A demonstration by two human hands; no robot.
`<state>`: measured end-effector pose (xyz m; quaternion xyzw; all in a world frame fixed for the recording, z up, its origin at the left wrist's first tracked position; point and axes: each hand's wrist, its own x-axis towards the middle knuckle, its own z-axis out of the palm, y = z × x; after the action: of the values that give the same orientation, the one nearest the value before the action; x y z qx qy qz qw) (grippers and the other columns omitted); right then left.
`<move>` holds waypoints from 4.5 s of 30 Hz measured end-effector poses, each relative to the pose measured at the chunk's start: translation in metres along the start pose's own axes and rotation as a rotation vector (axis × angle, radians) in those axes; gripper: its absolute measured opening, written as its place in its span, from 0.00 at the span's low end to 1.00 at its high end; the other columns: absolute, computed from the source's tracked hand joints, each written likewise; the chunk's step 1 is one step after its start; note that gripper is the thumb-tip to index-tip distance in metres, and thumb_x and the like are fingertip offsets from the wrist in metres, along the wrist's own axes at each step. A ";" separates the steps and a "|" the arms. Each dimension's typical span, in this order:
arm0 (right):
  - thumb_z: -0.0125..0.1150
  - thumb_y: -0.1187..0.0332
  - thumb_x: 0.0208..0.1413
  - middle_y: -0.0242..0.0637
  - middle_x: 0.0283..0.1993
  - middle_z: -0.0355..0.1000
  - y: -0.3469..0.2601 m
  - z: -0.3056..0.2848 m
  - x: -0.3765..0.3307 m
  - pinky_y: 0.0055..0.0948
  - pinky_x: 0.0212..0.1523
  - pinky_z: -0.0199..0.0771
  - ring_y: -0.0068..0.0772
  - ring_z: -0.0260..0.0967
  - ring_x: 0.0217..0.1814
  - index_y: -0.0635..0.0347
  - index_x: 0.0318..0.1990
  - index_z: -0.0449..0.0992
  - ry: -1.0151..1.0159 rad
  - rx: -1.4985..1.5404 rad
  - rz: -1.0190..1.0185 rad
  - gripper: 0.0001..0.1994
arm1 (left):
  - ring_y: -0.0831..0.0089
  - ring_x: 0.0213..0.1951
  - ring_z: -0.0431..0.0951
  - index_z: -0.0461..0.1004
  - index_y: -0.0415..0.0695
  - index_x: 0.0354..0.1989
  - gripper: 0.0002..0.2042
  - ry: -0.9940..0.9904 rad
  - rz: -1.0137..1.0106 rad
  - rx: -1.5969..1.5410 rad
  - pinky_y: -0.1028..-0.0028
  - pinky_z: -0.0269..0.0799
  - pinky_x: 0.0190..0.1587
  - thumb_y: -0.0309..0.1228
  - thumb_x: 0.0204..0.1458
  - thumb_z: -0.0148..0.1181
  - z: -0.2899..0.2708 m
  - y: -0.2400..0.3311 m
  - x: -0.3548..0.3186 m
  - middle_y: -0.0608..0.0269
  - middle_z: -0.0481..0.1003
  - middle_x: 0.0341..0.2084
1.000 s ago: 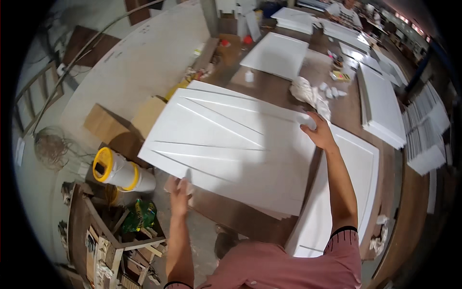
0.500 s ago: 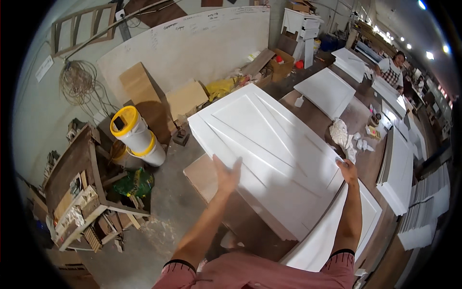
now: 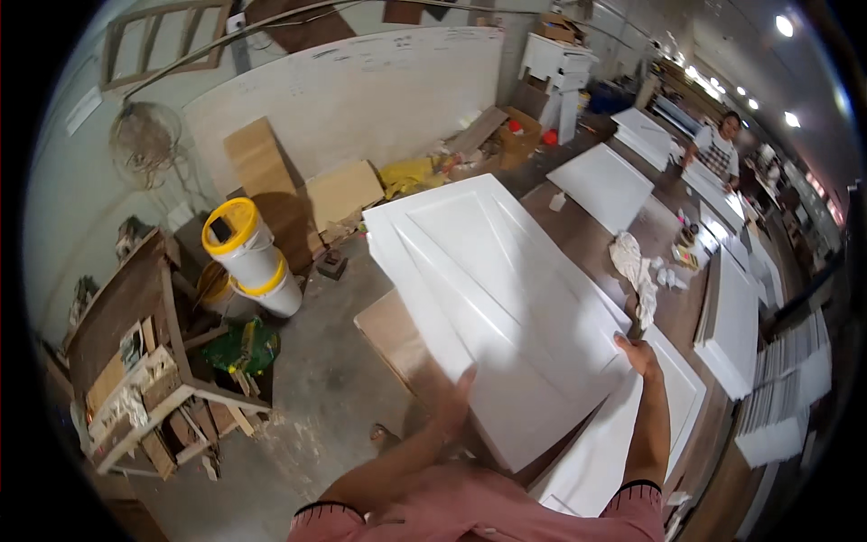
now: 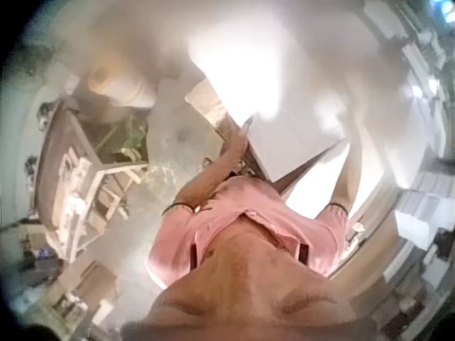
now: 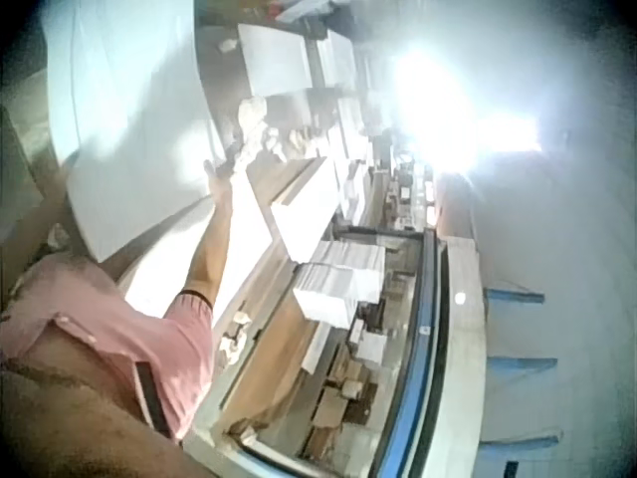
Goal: The person applies glue to wooden strips, positions them on white furniture panels, and secures them with a nail gun before stacking the completed panels.
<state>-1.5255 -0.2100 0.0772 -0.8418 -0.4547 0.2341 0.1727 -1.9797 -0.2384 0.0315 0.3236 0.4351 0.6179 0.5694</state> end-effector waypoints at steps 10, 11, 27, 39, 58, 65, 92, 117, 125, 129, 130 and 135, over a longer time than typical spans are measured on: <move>0.61 0.32 0.57 0.44 0.42 0.81 -0.039 0.065 -0.195 0.37 0.48 0.75 0.39 0.78 0.44 0.63 0.53 0.81 -0.370 0.055 0.072 0.38 | 0.57 0.53 0.79 0.67 0.39 0.66 0.31 -0.188 -0.593 0.098 0.60 0.76 0.55 0.49 0.62 0.55 -0.148 0.085 0.047 0.49 0.76 0.55; 0.61 0.32 0.57 0.44 0.42 0.81 -0.042 0.074 -0.213 0.37 0.48 0.75 0.39 0.78 0.44 0.63 0.53 0.81 -0.352 0.082 0.090 0.38 | 0.56 0.54 0.79 0.66 0.39 0.67 0.33 -0.238 -0.601 0.063 0.60 0.75 0.57 0.51 0.62 0.55 -0.152 0.096 0.054 0.49 0.76 0.56; 0.61 0.58 0.66 0.43 0.59 0.73 -0.150 0.234 -0.389 0.37 0.59 0.71 0.35 0.70 0.59 0.65 0.68 0.66 -0.327 1.051 0.353 0.28 | 0.55 0.72 0.55 0.53 0.54 0.76 0.44 -0.162 -0.370 -0.407 0.48 0.50 0.72 0.72 0.59 0.40 -0.293 0.106 -0.068 0.60 0.55 0.73; 0.56 0.52 0.65 0.46 0.57 0.77 -0.277 0.214 -0.296 0.42 0.60 0.72 0.48 0.72 0.62 0.56 0.63 0.74 -1.204 0.040 -0.844 0.24 | 0.49 0.69 0.63 0.49 0.43 0.77 0.36 -0.026 -0.356 -0.299 0.52 0.60 0.68 0.54 0.68 0.39 -0.329 0.172 0.030 0.52 0.59 0.72; 0.49 0.20 0.52 0.55 0.72 0.65 -0.338 0.139 0.069 0.49 0.72 0.57 0.54 0.61 0.75 0.61 0.63 0.76 -0.412 0.031 -0.265 0.51 | 0.54 0.69 0.66 0.63 0.44 0.72 0.32 0.625 -0.499 -0.121 0.51 0.70 0.62 0.52 0.67 0.50 -0.372 0.088 0.030 0.54 0.63 0.72; 0.45 0.22 0.56 0.60 0.70 0.66 -0.254 0.122 -0.087 0.42 0.75 0.55 0.55 0.59 0.76 0.69 0.66 0.71 -0.259 -0.010 -0.156 0.53 | 0.54 0.69 0.64 0.60 0.44 0.73 0.34 0.337 -0.594 -0.079 0.52 0.66 0.65 0.55 0.66 0.47 -0.406 0.127 0.031 0.55 0.61 0.72; 0.51 0.48 0.69 0.39 0.72 0.64 0.176 0.330 -1.099 0.29 0.73 0.56 0.32 0.60 0.73 0.68 0.68 0.65 1.700 1.398 0.646 0.32 | 0.64 0.59 0.73 0.71 0.36 0.65 0.29 -1.506 -0.764 0.342 0.68 0.62 0.67 0.49 0.66 0.51 -0.017 -0.011 -0.281 0.55 0.76 0.57; 0.48 0.35 0.64 0.44 0.68 0.65 0.350 0.173 -1.221 0.40 0.58 0.67 0.42 0.65 0.61 0.58 0.72 0.64 2.351 1.167 1.678 0.40 | 0.62 0.77 0.49 0.53 0.34 0.75 0.43 -2.572 -0.873 0.512 0.66 0.42 0.77 0.59 0.64 0.48 0.415 -0.211 -0.996 0.51 0.51 0.77; 0.48 0.38 0.66 0.44 0.71 0.64 0.596 0.040 -1.188 0.38 0.65 0.61 0.42 0.63 0.66 0.62 0.71 0.64 2.240 1.262 1.428 0.38 | 0.64 0.63 0.70 0.68 0.36 0.67 0.32 -2.241 -0.884 0.532 0.65 0.63 0.67 0.52 0.66 0.50 0.569 -0.297 -1.023 0.53 0.71 0.63; 0.48 0.40 0.67 0.43 0.72 0.63 0.755 -0.052 -1.156 0.38 0.69 0.58 0.42 0.61 0.69 0.64 0.70 0.64 2.074 1.327 1.266 0.38 | 0.64 0.60 0.73 0.72 0.37 0.64 0.31 -1.849 -1.160 0.681 0.65 0.65 0.65 0.52 0.65 0.52 0.646 -0.368 -0.998 0.55 0.74 0.60; 0.48 0.40 0.67 0.43 0.72 0.63 0.793 -0.080 -1.146 0.38 0.70 0.58 0.42 0.61 0.70 0.64 0.70 0.64 2.027 1.343 1.217 0.37 | 0.63 0.60 0.73 0.72 0.38 0.63 0.31 -1.803 -1.044 0.647 0.64 0.64 0.66 0.54 0.65 0.52 0.670 -0.391 -0.991 0.55 0.74 0.61; 0.48 0.43 0.68 0.43 0.73 0.62 0.995 -0.211 -1.070 0.37 0.74 0.54 0.42 0.60 0.74 0.67 0.70 0.64 1.632 1.500 0.955 0.36 | 0.65 0.54 0.75 0.74 0.40 0.61 0.29 -1.511 -0.875 0.638 0.65 0.67 0.61 0.54 0.65 0.53 0.724 -0.472 -0.896 0.59 0.77 0.54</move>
<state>-1.2375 -1.6563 0.0049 -0.5153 0.3946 -0.1205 0.7512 -1.0048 -1.0119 -0.0124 0.5886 0.1815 -0.1753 0.7681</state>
